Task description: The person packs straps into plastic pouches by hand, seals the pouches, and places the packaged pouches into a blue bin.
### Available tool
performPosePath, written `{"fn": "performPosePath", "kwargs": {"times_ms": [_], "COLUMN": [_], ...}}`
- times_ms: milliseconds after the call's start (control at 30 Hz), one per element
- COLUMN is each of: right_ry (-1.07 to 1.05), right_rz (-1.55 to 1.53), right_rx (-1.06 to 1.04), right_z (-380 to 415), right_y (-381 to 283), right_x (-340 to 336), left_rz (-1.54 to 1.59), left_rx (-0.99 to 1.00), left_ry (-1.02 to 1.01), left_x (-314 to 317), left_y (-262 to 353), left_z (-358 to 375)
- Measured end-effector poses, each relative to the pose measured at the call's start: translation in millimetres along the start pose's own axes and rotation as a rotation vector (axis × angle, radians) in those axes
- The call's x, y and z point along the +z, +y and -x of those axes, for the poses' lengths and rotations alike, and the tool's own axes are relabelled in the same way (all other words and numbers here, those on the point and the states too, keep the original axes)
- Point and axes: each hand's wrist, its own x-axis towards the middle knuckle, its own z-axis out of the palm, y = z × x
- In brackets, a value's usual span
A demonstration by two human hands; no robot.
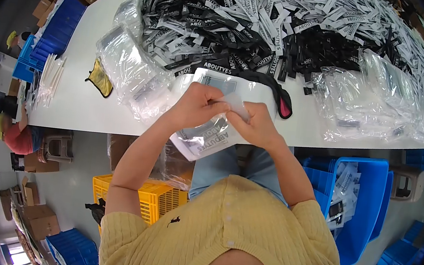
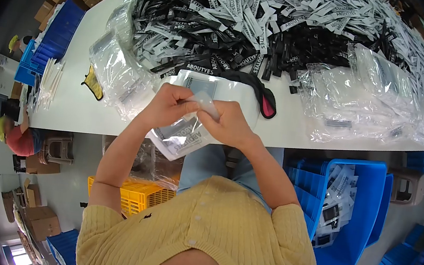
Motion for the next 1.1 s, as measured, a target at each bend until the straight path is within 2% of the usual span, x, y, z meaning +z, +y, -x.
{"fn": "performPosePath", "kwargs": {"times_ms": [33, 133, 167, 233, 267, 300, 400, 433, 500, 533, 567, 600, 633, 667, 700, 767, 867, 967, 1033, 1100], "right_ry": [-0.027, -0.105, -0.079, -0.036, -0.019, -0.001, 0.054, 0.073, 0.117, 0.174, 0.237, 0.414, 0.519, 0.635, 0.833, 0.994, 1.330, 1.030, 0.709, 0.384], "right_rz": [-0.080, 0.160, 0.232, 0.375, 0.353, 0.331, 0.331, 0.344, 0.337, 0.303, 0.498, 0.272, 0.342, 0.480, 0.420, 1.569, 1.367, 1.043, 0.950, 0.966], "right_rx": [0.009, -0.089, -0.130, -0.211, -0.191, -0.171, -0.206, -0.233, -0.061, 0.055, 0.121, 0.396, 0.384, 0.477, 0.580, 0.617, 0.639, 0.251, 0.132, -0.181], "right_z": [3.7, 11.2, 11.6, 12.4, 14.2, 16.3, 30.0, 39.0, 67.8, 94.6, 129.2, 168.8, 215.8, 264.5, 317.6, 374.7, 339.6, 217.7, 140.6, 61.9], "right_y": [-7.0, 2.0, 3.4, 4.1, 3.8, 3.5, 12.7, 18.4, 30.6, 49.9, 68.9, 74.4, 92.4, 100.8, 124.0, 118.5, 79.6, 45.8, 45.6, 62.0], "right_x": [1.0, -5.5, -3.0, 3.2, 3.2, 3.0, -10.6, -22.4, -65.5, -95.8, -134.3, -160.0, -195.3, -224.6, -253.1, -267.2, -253.9, -198.4, -160.3, -133.9], "left_rz": [0.099, -0.073, -0.210, -0.516, -0.671, -0.762, -0.650, -0.633, -0.598, -0.558, -0.516, -0.474, -0.447, -0.457, -0.465, -0.493, -0.541, -0.572, -0.575, -0.579], "left_rx": [-0.109, -0.022, 0.170, 0.387, 0.495, 0.476, 0.487, 0.397, 0.220, 0.213, 0.205, 0.195, 0.219, 0.279, 0.341, 0.393, 0.373, 0.406, 0.434, 0.471], "left_ry": [-0.008, 0.073, 0.127, 0.115, 0.110, 0.094, 0.065, 0.030, -0.037, 0.027, 0.090, 0.154, 0.114, 0.134, 0.154, 0.158, 0.128, 0.139, 0.164, 0.190], "left_x": [0.7, 1.4, 6.9, 14.5, 18.2, 22.0, 28.5, 30.6, 34.6, 36.1, 37.0, 36.6, 34.3, 35.6, 37.1, 42.7, 57.4, 61.3, 62.8, 63.4], "left_y": [-2.1, -12.1, -12.1, 0.2, 5.6, 8.0, 3.7, -1.6, -17.8, -26.1, -35.1, -42.8, -48.8, -49.6, -49.8, -52.8, -65.8, -71.3, -74.8, -81.6], "left_z": [5.4, 15.9, 17.1, 15.8, 14.9, 14.0, 4.4, 1.4, -5.1, -8.2, -10.3, -11.8, -10.7, -11.0, -12.1, -15.5, -20.0, -23.2, -20.9, -16.6]}}
